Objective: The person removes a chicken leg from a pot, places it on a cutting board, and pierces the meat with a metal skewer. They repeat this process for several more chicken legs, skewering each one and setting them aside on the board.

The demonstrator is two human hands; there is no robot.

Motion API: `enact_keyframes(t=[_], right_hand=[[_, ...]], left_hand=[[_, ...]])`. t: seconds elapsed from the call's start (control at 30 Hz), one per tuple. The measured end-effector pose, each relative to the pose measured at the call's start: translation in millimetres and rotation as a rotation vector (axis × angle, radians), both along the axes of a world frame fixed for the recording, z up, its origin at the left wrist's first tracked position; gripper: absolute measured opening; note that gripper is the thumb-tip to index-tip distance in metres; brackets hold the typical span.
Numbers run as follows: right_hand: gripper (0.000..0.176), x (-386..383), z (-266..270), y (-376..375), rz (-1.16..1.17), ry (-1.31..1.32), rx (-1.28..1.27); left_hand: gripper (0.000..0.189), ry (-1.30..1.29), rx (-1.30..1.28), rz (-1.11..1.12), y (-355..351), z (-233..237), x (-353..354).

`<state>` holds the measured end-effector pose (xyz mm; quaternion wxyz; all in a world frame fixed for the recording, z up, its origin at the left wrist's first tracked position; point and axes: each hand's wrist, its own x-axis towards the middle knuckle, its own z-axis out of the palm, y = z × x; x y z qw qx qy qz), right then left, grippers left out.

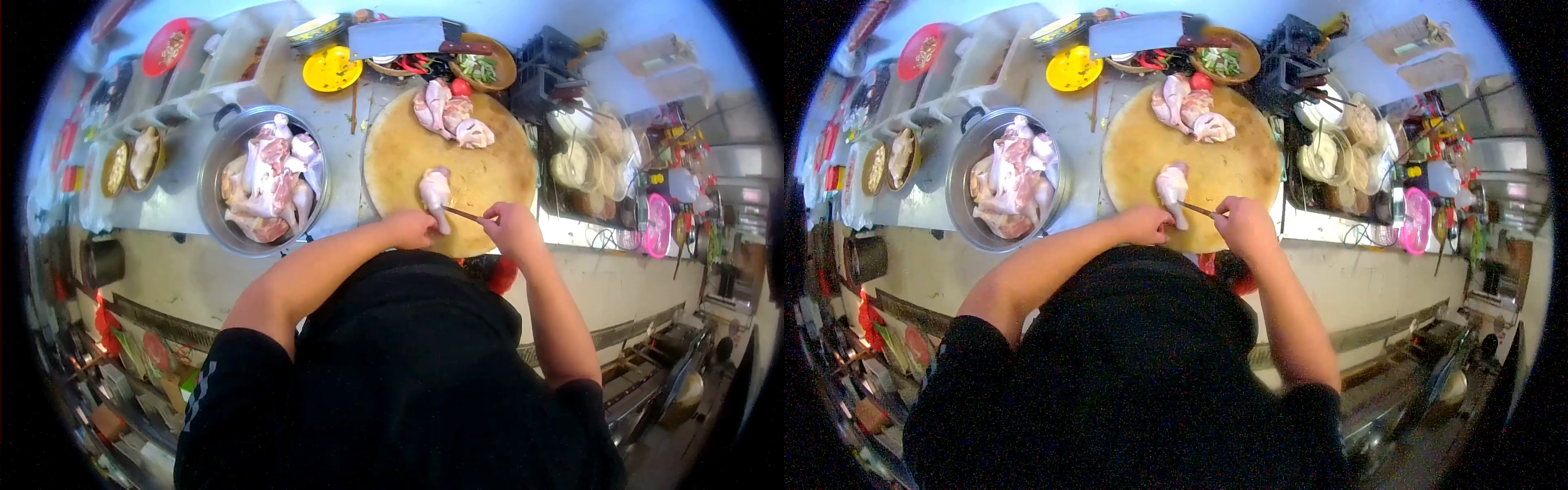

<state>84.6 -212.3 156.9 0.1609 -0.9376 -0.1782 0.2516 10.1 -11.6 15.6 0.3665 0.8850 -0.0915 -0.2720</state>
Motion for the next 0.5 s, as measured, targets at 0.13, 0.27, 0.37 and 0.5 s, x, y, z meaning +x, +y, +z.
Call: enact_keyframes(t=[0.13, 0.27, 0.37, 0.5], right_hand=[[0.025, -11.0, -10.4, -13.1, 0.139, -0.003, -0.198], [0.027, -21.9, -10.8, -18.1, 0.1, -0.095, -0.129], [0.027, -28.7, -14.2, -17.4, 0.085, -0.12, -0.098], [0.028, -28.5, -2.3, -5.8, 0.164, -0.136, -0.137]], left_hand=[[0.028, 0.023, 0.081, -0.164, -5.1, 28.5, 22.2], [0.036, -0.447, 0.23, 0.033, 17.1, 12.0, 42.8], [0.041, -0.766, 0.117, -0.168, 32.2, 1.4, 65.4], [0.042, -0.38, 0.055, -0.043, 30.5, 8.3, 55.5]])
